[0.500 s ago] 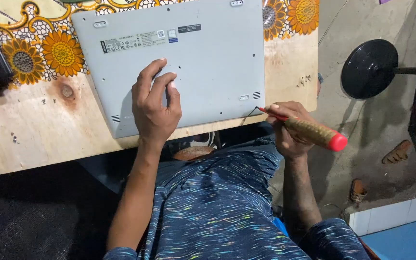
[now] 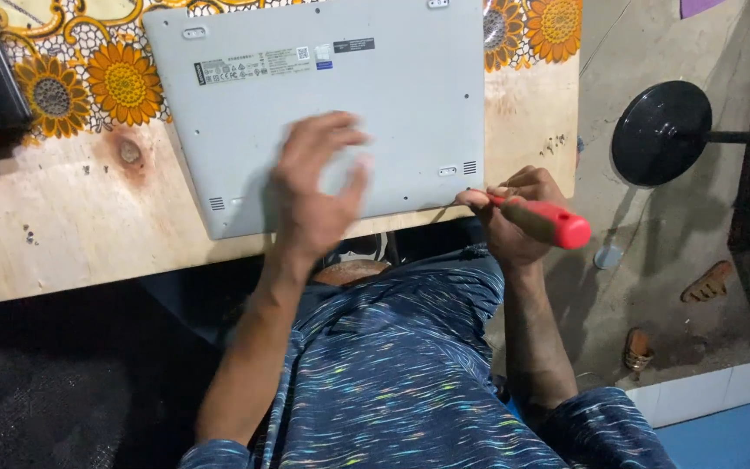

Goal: The person uses a red screwdriver to remove screws from the bottom panel of a silver laptop. They place the removed screws on the wooden table next to the laptop.

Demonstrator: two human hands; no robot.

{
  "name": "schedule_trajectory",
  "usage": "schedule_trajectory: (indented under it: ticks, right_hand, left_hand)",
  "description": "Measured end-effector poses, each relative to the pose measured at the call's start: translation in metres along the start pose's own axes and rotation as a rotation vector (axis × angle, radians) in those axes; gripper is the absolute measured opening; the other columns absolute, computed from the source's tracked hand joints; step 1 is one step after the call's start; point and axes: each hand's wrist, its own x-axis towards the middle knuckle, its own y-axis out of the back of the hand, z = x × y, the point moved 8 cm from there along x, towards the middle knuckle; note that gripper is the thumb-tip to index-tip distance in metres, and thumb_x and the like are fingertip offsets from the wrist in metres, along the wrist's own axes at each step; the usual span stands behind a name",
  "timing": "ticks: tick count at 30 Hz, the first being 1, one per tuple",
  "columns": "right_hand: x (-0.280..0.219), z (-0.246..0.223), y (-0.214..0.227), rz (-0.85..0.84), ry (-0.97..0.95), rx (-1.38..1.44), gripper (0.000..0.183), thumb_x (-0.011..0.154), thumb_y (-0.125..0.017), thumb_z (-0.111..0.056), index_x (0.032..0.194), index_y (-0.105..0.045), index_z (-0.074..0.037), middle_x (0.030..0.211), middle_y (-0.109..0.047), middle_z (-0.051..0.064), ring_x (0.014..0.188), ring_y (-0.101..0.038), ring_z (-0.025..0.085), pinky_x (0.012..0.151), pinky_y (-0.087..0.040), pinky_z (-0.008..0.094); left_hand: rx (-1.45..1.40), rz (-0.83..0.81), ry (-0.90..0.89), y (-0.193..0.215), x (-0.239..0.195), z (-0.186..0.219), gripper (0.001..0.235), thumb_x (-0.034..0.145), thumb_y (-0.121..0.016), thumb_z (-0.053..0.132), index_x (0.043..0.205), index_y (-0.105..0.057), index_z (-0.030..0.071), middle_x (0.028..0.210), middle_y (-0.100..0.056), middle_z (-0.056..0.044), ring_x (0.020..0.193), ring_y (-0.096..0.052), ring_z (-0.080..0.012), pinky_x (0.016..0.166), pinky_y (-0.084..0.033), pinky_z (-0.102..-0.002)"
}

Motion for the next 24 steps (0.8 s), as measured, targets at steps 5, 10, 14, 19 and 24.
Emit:
schedule_trajectory:
  ticks: [5,10,14,19,24]
  right_hand:
    - [0.015,-0.008,0.001,-0.007,-0.081,0.032,0.033,0.081,-0.087,-0.013,0.076,-0.058,0.003,0.075,-0.054,0.014,0.064,-0.056,0.025,0.058,-0.044,0.032]
    - [0.039,-0.040,0.016,-0.156,-0.108,-0.158,0.035,0.085,-0.075,-0.026,0.091,-0.057,0.004,0.093,-0.056,0.017,0.083,-0.055,0.028,0.074,-0.042,0.037]
    - [0.072,-0.075,0.024,-0.140,-0.010,-0.065,0.035,0.087,-0.059,-0.025,0.107,-0.051,0.002,0.107,-0.052,0.021,0.094,-0.053,0.031,0.082,-0.046,0.038]
    - [0.082,-0.124,0.042,-0.174,0.227,-0.135,0.006,0.090,-0.068,0.006,0.090,-0.064,0.001,0.102,-0.065,0.027,0.085,-0.063,0.036,0.078,-0.051,0.042]
    - [0.073,-0.130,0.051,-0.216,0.284,-0.348,0.029,0.085,-0.091,0.001,0.096,-0.065,0.003,0.098,-0.059,0.026,0.075,-0.062,0.032,0.065,-0.050,0.041]
  left_hand:
    - [-0.385,-0.219,-0.233,-0.065,0.021,0.086,0.032,0.085,-0.079,0.022,0.111,-0.062,0.013,0.106,-0.065,-0.008,0.100,-0.065,-0.0265,0.088,-0.054,-0.042]
    - [-0.385,-0.400,-0.406,-0.101,0.029,0.107,0.029,0.084,-0.077,0.008,0.105,-0.057,0.006,0.093,-0.061,-0.009,0.083,-0.061,-0.0222,0.072,-0.059,-0.032]
    - [-0.444,-0.558,-0.371,-0.102,0.037,0.109,0.039,0.080,-0.076,-0.005,0.114,-0.061,0.007,0.104,-0.069,-0.011,0.090,-0.070,-0.0243,0.074,-0.059,-0.030]
    - [-0.687,-0.738,-0.260,-0.101,0.036,0.118,0.037,0.085,-0.065,-0.010,0.114,-0.051,0.010,0.099,-0.073,-0.013,0.087,-0.078,-0.0215,0.075,-0.064,-0.026]
    - [-0.485,-0.750,-0.149,-0.107,0.030,0.081,0.054,0.083,-0.073,-0.003,0.127,-0.050,0.019,0.110,-0.075,-0.007,0.103,-0.075,-0.0210,0.083,-0.054,-0.030]
